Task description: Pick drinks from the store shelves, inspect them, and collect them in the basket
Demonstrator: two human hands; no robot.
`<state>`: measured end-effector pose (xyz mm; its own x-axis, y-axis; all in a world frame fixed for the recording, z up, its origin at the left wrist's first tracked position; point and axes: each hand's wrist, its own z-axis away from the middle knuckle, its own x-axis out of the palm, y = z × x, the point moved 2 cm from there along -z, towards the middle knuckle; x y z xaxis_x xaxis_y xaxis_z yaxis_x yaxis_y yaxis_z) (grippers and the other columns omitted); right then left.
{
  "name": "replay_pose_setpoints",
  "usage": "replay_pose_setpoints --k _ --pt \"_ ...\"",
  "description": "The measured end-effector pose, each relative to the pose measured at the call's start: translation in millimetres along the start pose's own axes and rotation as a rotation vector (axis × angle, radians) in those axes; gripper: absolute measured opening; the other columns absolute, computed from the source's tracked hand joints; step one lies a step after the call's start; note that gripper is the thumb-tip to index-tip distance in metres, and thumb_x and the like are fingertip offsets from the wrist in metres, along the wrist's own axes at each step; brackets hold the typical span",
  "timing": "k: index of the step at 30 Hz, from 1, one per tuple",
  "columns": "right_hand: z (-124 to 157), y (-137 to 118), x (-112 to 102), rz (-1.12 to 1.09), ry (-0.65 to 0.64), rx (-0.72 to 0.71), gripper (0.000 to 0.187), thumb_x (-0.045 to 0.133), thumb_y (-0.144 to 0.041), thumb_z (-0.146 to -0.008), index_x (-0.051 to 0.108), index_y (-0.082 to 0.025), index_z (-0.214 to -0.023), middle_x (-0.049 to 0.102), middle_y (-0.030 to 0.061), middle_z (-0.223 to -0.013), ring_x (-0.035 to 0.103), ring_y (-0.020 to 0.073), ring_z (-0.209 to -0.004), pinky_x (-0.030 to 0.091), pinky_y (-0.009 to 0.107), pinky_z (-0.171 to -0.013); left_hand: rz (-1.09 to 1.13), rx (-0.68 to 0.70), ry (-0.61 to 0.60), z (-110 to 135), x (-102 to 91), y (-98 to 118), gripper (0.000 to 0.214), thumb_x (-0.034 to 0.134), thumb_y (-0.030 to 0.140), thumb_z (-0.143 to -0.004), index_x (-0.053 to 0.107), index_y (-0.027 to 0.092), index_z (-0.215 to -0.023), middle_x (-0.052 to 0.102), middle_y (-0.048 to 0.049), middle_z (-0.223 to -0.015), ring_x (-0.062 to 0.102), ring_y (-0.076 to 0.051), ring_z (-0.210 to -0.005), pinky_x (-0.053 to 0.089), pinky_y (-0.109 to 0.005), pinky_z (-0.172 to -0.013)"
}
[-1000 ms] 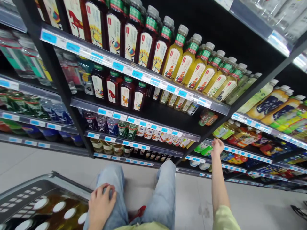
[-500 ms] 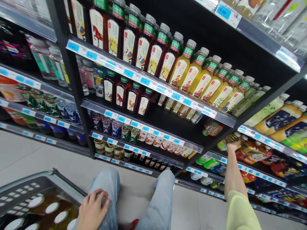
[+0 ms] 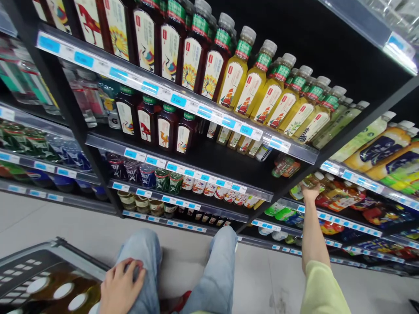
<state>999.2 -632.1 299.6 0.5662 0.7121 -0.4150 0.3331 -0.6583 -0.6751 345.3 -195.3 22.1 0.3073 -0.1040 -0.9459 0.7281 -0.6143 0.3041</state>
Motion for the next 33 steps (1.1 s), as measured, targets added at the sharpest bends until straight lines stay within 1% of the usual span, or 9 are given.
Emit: replay_pose_setpoints --k 5,8,12,15,20,24,29,31,33 --pt "33 -18 -17 0.030 0.100 0.215 0.078 0.091 -0.031 -0.059 0.061 -0.011 -0.129 0.074 0.0278 -0.129 0.071 0.0426 -0.125 0.053 0.049 -0.113 0.040 0.009 0.002 -2 -1.0 -2 0.039 0.045 0.036 -0.098 0.080 0.020 -0.103 0.068 -0.0170 -0.128 0.057 -0.037 -0.115 0.050 -0.048 -0.092" --pt "57 -35 -30 -0.056 0.221 0.186 0.085 0.089 -0.026 -0.059 0.058 -0.010 -0.136 0.071 0.0255 -0.137 0.069 0.0414 -0.129 0.053 0.049 -0.117 0.074 -0.011 0.025 -3 -5.1 -1 0.036 0.048 0.035 -0.095 0.081 0.020 -0.098 0.069 -0.0168 -0.125 0.058 -0.037 -0.113 0.050 -0.050 -0.093" --pt "81 -60 -41 -0.214 0.370 0.115 0.083 0.089 -0.029 -0.062 0.058 -0.009 -0.136 0.071 0.0241 -0.138 0.070 0.0388 -0.127 0.056 0.049 -0.115 0.087 -0.002 0.016 -3 -8.5 -1 0.036 0.047 0.035 -0.095 0.080 0.021 -0.097 0.070 -0.0159 -0.123 0.059 -0.036 -0.112 0.050 -0.049 -0.094" --pt "91 -80 -48 -0.319 0.380 0.078 0.079 0.090 -0.037 -0.062 0.061 -0.011 -0.131 0.073 0.0210 -0.132 0.072 0.0371 -0.122 0.059 0.049 -0.111 0.074 0.014 0.009 -3 -7.0 -4 0.043 0.042 0.037 -0.098 0.081 0.020 -0.100 0.070 -0.0173 -0.125 0.059 -0.037 -0.111 0.050 -0.048 -0.094" --pt "122 -105 -65 -0.436 0.187 -0.010 0.069 0.091 -0.044 -0.058 0.068 -0.014 -0.116 0.075 0.0106 -0.109 0.075 0.0313 -0.099 0.063 0.052 -0.100 0.046 0.046 0.022 -1 -0.6 -8 0.045 0.041 0.039 -0.098 0.081 0.018 -0.103 0.070 -0.0187 -0.126 0.058 -0.038 -0.112 0.050 -0.048 -0.096" --pt "167 -111 -81 -0.547 0.022 -0.014 0.060 0.093 -0.040 -0.060 0.070 -0.015 -0.109 0.074 0.0109 -0.109 0.074 0.0281 -0.099 0.062 0.048 -0.098 0.127 0.129 0.044 1 1.8 -10 0.045 0.041 0.042 -0.096 0.079 0.017 -0.098 0.071 -0.0206 -0.121 0.060 -0.038 -0.112 0.049 -0.053 -0.104" --pt "252 -116 -73 -0.823 -0.238 0.239 0.060 0.092 -0.034 -0.059 0.067 -0.020 -0.112 0.074 0.0109 -0.116 0.075 0.0286 -0.105 0.062 0.043 -0.095 0.477 0.081 -0.033 7 2.7 5 0.035 0.055 0.052 -0.087 0.073 0.022 -0.091 0.074 -0.0154 -0.109 0.064 -0.037 -0.114 0.046 -0.058 -0.114" --pt "297 -119 -61 -0.913 -0.399 0.367 0.059 0.092 -0.032 -0.058 0.066 -0.023 -0.110 0.075 0.0100 -0.118 0.076 0.0296 -0.107 0.063 0.043 -0.094 0.741 -0.016 -0.137 18 5.6 25 0.040 0.067 0.060 -0.080 0.072 0.023 -0.094 0.075 -0.0127 -0.108 0.066 -0.036 -0.113 0.048 -0.058 -0.115" --pt "348 -125 -47 -0.965 -0.555 0.494 0.057 0.092 -0.030 -0.055 0.067 -0.026 -0.106 0.077 0.0082 -0.116 0.076 0.0310 -0.107 0.063 0.043 -0.093 1.046 -0.177 -0.299 35 11.9 50 0.056 0.078 0.070 -0.072 0.071 0.024 -0.102 0.074 -0.0113 -0.111 0.068 -0.036 -0.114 0.053 -0.057 -0.111"
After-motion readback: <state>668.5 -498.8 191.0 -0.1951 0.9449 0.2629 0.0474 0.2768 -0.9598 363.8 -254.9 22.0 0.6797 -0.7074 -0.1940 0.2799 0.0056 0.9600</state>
